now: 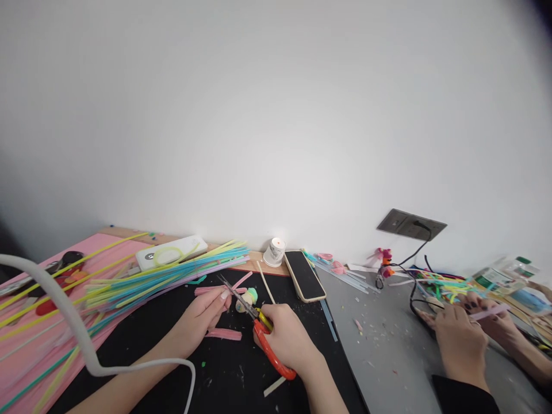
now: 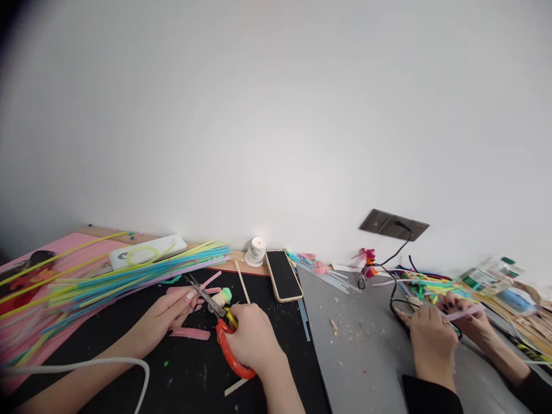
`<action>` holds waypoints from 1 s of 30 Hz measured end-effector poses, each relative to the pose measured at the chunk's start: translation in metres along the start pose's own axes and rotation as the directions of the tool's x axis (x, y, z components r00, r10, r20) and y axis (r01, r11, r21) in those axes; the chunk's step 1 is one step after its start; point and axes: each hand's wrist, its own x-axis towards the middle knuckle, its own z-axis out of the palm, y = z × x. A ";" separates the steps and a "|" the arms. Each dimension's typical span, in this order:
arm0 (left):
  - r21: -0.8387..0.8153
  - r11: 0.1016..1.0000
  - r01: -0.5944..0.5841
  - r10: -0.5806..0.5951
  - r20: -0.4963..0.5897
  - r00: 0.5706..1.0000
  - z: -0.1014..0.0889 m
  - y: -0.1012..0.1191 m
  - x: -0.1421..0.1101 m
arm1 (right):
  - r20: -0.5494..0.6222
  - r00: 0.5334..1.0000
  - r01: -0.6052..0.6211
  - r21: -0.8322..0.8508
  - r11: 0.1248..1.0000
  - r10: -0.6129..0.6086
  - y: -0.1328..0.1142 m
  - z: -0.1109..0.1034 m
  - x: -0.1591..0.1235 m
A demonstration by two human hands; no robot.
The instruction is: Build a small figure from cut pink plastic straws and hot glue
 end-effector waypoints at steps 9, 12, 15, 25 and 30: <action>-0.129 0.987 0.101 -0.100 0.014 0.995 0.000 -0.012 0.004 | 0.126 0.984 -0.141 0.133 0.981 0.124 -0.010 -0.001 -0.007; -0.137 0.979 0.150 -0.149 0.019 0.989 0.000 -0.013 0.005 | 0.097 0.990 -0.121 0.164 0.979 0.106 -0.009 -0.016 -0.016; -0.152 0.971 0.187 -0.185 0.025 0.982 -0.002 -0.014 0.006 | 0.029 0.997 -0.070 0.177 0.982 0.066 0.017 -0.065 -0.039; -0.207 0.938 0.279 -0.270 0.071 0.960 -0.001 -0.016 0.007 | -0.436 0.891 -0.133 0.012 0.991 0.125 0.200 -0.171 -0.113; -0.202 0.940 0.276 -0.272 0.047 0.961 0.001 -0.014 0.006 | -0.388 0.913 -0.147 -0.023 0.989 0.126 0.190 -0.169 -0.110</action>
